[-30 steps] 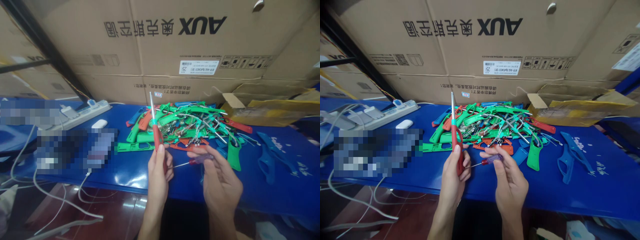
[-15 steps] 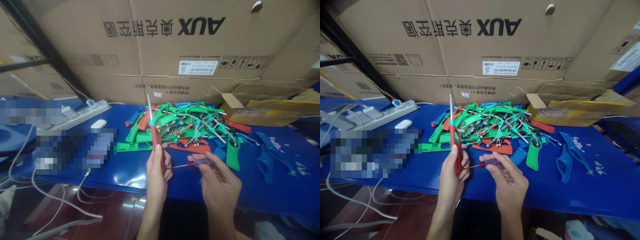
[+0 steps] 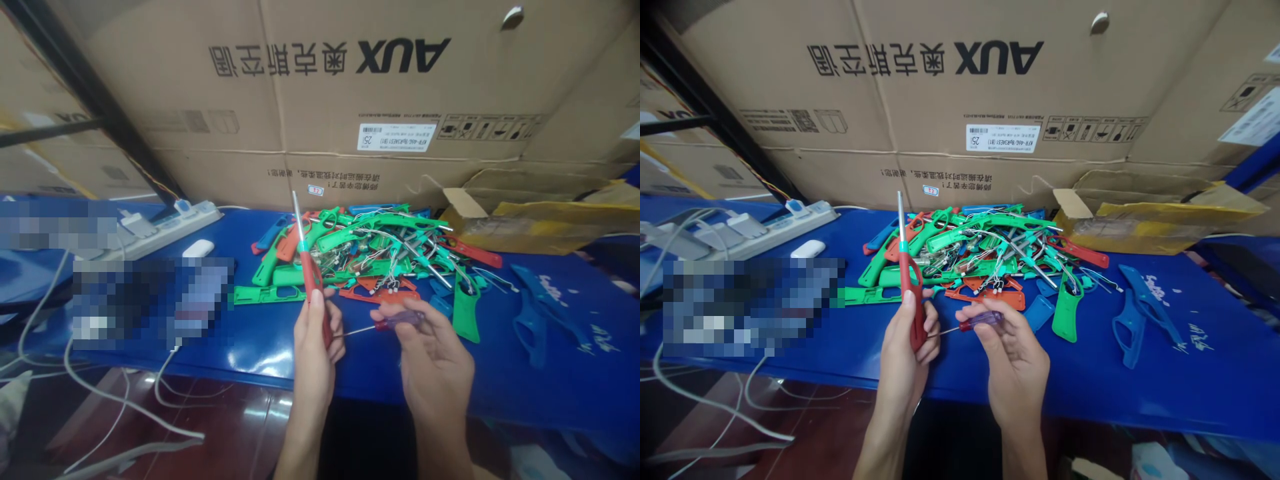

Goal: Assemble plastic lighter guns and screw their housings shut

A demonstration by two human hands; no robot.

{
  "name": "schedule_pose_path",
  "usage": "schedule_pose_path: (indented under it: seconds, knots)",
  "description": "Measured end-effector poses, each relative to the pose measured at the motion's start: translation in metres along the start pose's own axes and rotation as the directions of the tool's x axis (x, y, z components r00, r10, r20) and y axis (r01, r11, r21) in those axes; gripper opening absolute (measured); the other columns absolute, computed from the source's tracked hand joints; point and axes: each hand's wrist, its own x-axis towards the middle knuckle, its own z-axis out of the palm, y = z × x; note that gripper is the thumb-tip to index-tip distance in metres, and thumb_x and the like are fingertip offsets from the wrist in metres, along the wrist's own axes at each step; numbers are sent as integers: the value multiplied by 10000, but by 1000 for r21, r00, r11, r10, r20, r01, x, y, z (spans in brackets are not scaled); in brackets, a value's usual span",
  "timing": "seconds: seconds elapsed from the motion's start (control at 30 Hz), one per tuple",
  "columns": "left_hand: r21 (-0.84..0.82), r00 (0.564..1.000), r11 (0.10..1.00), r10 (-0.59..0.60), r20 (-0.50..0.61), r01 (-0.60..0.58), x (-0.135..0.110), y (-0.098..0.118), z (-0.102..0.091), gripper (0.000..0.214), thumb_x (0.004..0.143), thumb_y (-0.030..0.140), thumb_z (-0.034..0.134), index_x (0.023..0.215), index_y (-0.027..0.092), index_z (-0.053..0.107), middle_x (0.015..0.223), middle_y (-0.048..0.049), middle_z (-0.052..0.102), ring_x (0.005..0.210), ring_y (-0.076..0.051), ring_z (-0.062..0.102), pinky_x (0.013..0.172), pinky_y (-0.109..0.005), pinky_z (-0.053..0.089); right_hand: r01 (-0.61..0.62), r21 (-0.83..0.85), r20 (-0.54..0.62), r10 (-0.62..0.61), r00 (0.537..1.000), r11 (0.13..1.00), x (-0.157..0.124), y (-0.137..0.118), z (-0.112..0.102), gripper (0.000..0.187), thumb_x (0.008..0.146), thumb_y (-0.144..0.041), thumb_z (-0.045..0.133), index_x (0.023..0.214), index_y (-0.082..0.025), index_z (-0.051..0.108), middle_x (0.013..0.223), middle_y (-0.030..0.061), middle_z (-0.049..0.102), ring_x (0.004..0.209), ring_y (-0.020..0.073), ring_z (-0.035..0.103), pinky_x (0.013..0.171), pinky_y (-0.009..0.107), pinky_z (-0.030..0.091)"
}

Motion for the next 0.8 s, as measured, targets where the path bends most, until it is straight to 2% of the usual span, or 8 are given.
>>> schedule_pose_path:
  seconds: [0.13,0.33,0.43,0.5,0.57,0.67,0.73,0.8]
  knots:
    - [36,1000,999,-16,10,16,0,-1,-2,468,966,612,590,1072,157,623,648,87,406,399,-8,177,360,-142,134,3,45,-15,-2,1000,999,3,-1,1,223,889,-158,766,1075,-265,706,941,-21,806,847,137,792,803,253,649]
    - [64,1000,998,-18,-6,18,1,-5,-3,472,963,615,593,1100,165,632,664,85,407,417,-16,195,364,-140,163,17,-2,-52,-17,999,1000,5,-3,5,205,846,-158,798,960,-230,643,845,-35,778,798,124,771,900,330,624]
    - [92,998,996,10,-55,-5,-1,-6,-2,482,928,631,635,1083,175,633,684,82,393,439,-21,220,375,-132,169,19,28,-125,-15,992,999,8,-3,9,259,805,-150,820,856,-221,576,725,-85,694,689,89,723,929,350,609]
    - [102,996,995,29,-83,-21,-3,-6,-1,488,909,642,656,1058,178,629,686,84,368,450,-23,224,386,-128,165,-22,12,-191,24,981,1000,9,-3,11,311,781,-170,837,814,-221,532,675,-105,633,629,77,690,884,328,616]
    - [100,996,994,40,-81,-32,-4,-5,0,495,913,651,642,1050,175,629,680,86,354,448,-22,210,391,-132,158,-87,-69,-236,68,969,994,9,-3,12,329,761,-219,853,817,-218,529,682,-87,640,577,79,663,719,258,615]
    - [89,997,994,63,-52,-58,-3,-4,1,499,936,652,605,1063,170,633,673,84,370,439,-24,208,387,-138,164,-117,-243,-230,60,971,963,6,-5,14,284,810,-314,816,915,-214,572,715,-36,692,513,95,626,493,201,512]
    - [72,996,995,72,-53,-68,-1,-4,0,495,948,647,591,1069,169,631,669,85,377,432,-24,209,380,-139,167,-42,-407,-158,-25,987,913,3,-9,14,208,889,-353,739,974,-214,610,731,-18,713,496,101,617,484,212,498]
    - [38,995,997,72,-66,-70,1,-2,-1,488,959,643,575,1072,170,621,663,88,372,422,-24,193,372,-144,155,85,-566,-10,-110,994,820,1,-18,11,142,953,-361,667,942,-221,642,731,-17,722,520,106,640,538,217,527]
